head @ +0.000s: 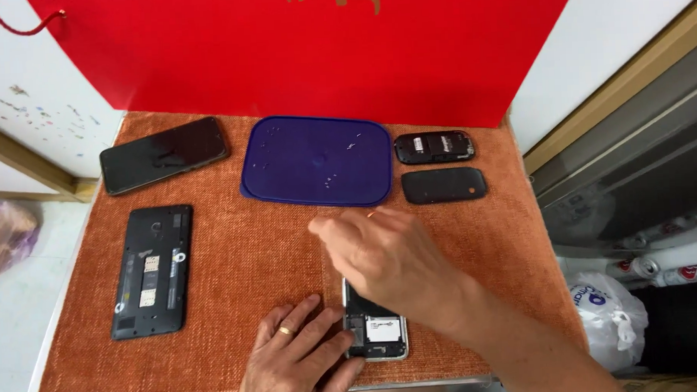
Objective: Removing the back cover of a mobile phone and using a precision tool to work on internal parts.
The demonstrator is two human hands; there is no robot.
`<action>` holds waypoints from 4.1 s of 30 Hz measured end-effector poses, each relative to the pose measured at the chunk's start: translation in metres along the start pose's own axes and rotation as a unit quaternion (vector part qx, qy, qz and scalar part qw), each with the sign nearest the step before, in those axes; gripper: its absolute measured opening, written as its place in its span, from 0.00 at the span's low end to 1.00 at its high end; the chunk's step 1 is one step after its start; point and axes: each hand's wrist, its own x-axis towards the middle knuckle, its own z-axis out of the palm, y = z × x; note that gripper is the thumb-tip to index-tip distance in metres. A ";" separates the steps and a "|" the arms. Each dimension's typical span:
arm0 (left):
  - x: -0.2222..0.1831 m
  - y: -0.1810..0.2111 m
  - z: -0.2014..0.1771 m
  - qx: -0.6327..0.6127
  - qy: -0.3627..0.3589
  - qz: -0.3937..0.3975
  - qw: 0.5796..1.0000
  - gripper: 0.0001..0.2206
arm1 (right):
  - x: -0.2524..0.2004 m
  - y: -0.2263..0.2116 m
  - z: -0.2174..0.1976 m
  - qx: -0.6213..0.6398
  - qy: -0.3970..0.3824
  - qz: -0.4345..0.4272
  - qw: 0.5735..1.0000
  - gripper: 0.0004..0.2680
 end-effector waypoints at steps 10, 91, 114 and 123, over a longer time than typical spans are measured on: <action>0.020 0.013 -0.020 -0.037 -0.031 -0.020 0.999 0.08 | 0.001 -0.007 -0.007 0.001 -0.080 -0.080 0.994 0.09; 0.019 0.023 -0.006 0.005 -0.132 -0.111 0.985 0.32 | -0.002 0.003 -0.004 -0.096 -0.029 -0.008 0.995 0.09; 0.019 0.023 -0.005 0.008 -0.124 -0.117 0.985 0.32 | 0.005 -0.007 -0.020 0.110 -0.165 0.056 0.979 0.17; 0.020 0.023 -0.006 0.005 -0.110 -0.112 0.988 0.32 | 0.002 -0.004 -0.021 0.073 -0.190 0.123 0.971 0.19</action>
